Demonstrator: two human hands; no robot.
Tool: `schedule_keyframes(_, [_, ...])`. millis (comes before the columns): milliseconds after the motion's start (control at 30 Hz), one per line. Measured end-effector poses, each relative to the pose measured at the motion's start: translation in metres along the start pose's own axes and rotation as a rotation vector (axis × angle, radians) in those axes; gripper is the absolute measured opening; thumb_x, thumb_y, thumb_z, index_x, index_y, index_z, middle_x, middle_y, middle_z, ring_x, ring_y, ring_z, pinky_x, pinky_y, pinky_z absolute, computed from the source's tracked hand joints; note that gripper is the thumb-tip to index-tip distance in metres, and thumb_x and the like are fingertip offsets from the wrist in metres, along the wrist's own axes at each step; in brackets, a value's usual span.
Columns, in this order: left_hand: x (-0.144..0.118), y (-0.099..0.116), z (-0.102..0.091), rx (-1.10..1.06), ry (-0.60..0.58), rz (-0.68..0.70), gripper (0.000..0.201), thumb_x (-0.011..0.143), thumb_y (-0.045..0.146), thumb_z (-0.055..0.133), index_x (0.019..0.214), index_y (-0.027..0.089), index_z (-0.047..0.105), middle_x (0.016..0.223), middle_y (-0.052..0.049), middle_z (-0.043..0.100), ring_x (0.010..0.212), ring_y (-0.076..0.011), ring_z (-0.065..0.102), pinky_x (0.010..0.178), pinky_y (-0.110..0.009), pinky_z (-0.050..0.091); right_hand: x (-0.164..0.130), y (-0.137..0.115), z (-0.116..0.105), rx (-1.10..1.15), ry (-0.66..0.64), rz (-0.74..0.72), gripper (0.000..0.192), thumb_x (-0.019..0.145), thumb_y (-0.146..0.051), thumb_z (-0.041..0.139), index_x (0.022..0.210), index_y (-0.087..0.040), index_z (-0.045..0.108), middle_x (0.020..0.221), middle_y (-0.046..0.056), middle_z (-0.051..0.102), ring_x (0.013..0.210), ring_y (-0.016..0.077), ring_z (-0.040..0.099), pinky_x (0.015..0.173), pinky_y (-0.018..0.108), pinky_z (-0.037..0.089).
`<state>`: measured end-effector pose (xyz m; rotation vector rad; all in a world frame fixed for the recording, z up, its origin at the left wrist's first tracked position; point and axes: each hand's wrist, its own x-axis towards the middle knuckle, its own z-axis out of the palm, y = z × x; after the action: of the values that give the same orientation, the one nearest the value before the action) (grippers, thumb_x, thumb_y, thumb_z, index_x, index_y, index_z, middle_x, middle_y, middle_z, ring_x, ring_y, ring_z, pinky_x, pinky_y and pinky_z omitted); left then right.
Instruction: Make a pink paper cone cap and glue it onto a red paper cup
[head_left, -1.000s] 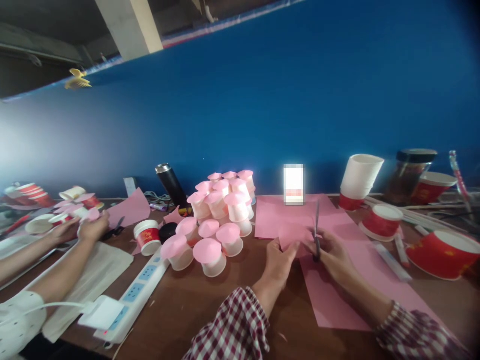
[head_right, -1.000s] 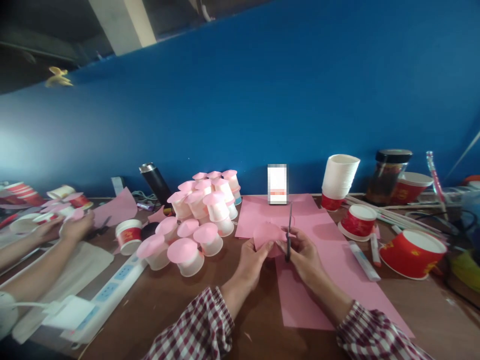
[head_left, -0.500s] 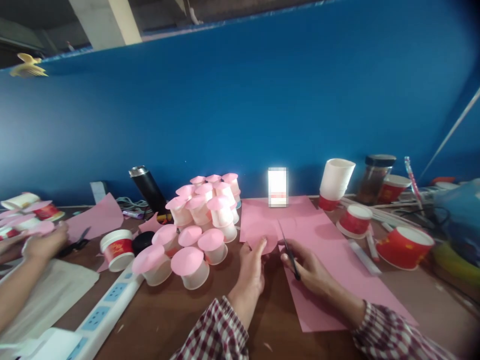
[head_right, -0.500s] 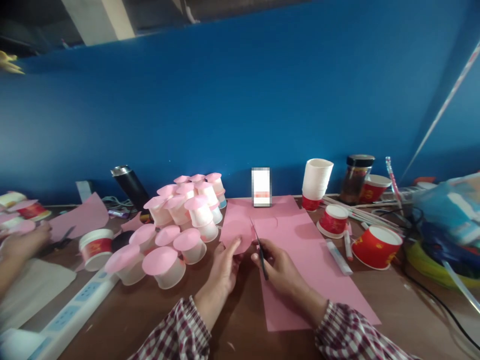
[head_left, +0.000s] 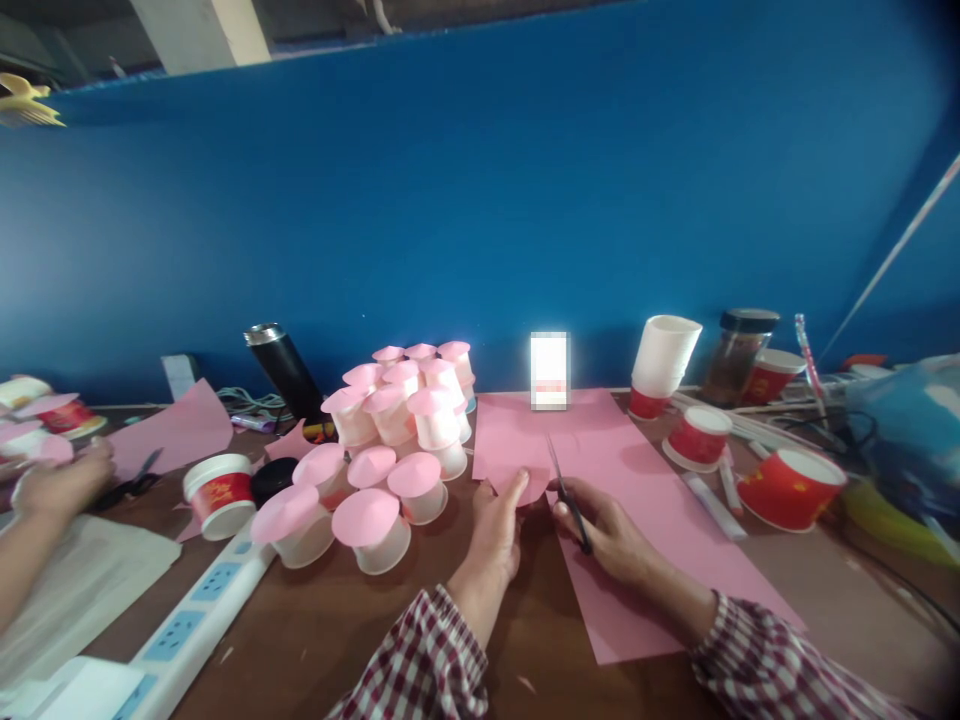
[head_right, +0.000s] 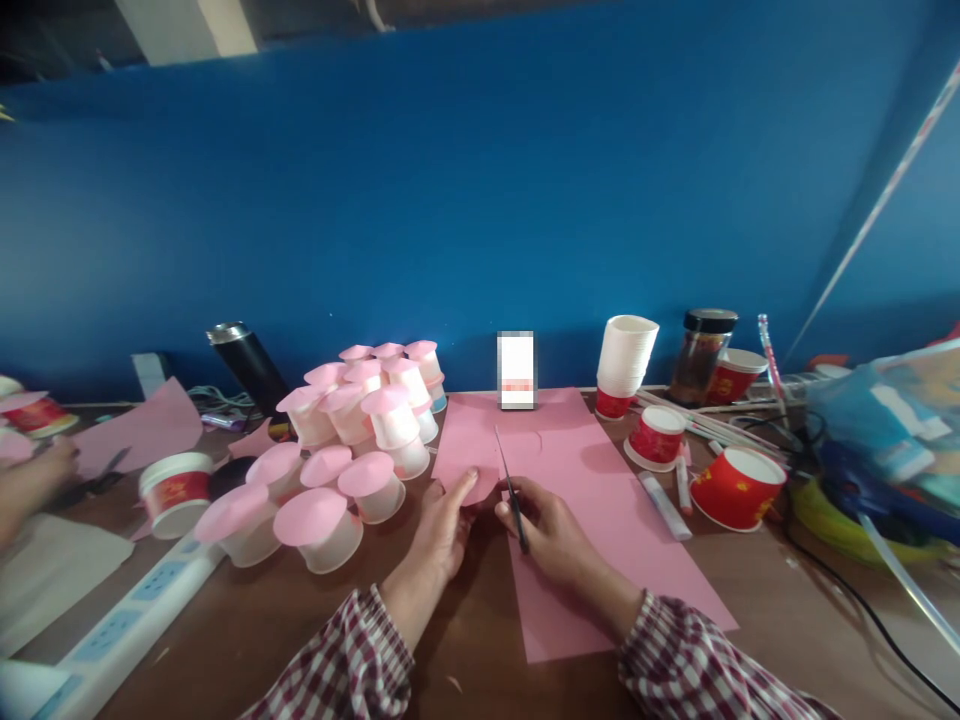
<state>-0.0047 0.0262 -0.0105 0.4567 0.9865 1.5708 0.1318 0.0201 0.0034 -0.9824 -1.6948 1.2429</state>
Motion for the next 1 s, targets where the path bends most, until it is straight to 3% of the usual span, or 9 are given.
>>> schedule_keyframes(333, [0.0019,-0.0031,-0.0019,0.031,0.001,0.004,0.039,0.066,0.029,0.076,0.095,0.015,0.054,0.086,-0.008,0.068,0.074,-0.0204,0.067,0.065,-0.031,0.054,0.0009,0.0025,0.0002,0.053,-0.008,0.039,0.022,0.086,-0.04,0.056,0.09,-0.017,0.056,0.073,-0.002,0.052,0.067,0.0113,0.046,0.062,0.022,0.04])
schedule_keyframes(567, [0.0033,-0.0038,-0.0025,0.027,0.008,0.003,0.04,0.065,0.028,0.076,0.096,0.014,0.054,0.087,-0.009,0.068,0.072,-0.0194,0.067,0.062,-0.029,0.053,0.001,0.0015,0.0001,0.055,0.0,0.029,0.023,0.086,-0.039,0.056,0.09,-0.017,0.056,0.073,-0.001,0.052,0.067,0.0117,0.045,0.061,0.022,0.039])
schedule_keyframes(1000, [0.0039,-0.0057,-0.0031,0.026,-0.006,0.006,0.043,0.064,0.029,0.077,0.097,0.011,0.057,0.089,-0.012,0.068,0.075,-0.0215,0.067,0.067,-0.034,0.054,-0.0013,-0.0034,0.0003,0.075,-0.012,0.038,0.021,0.087,-0.038,0.053,0.088,-0.017,0.056,0.072,-0.002,0.051,0.064,0.0108,0.044,0.058,0.022,0.037])
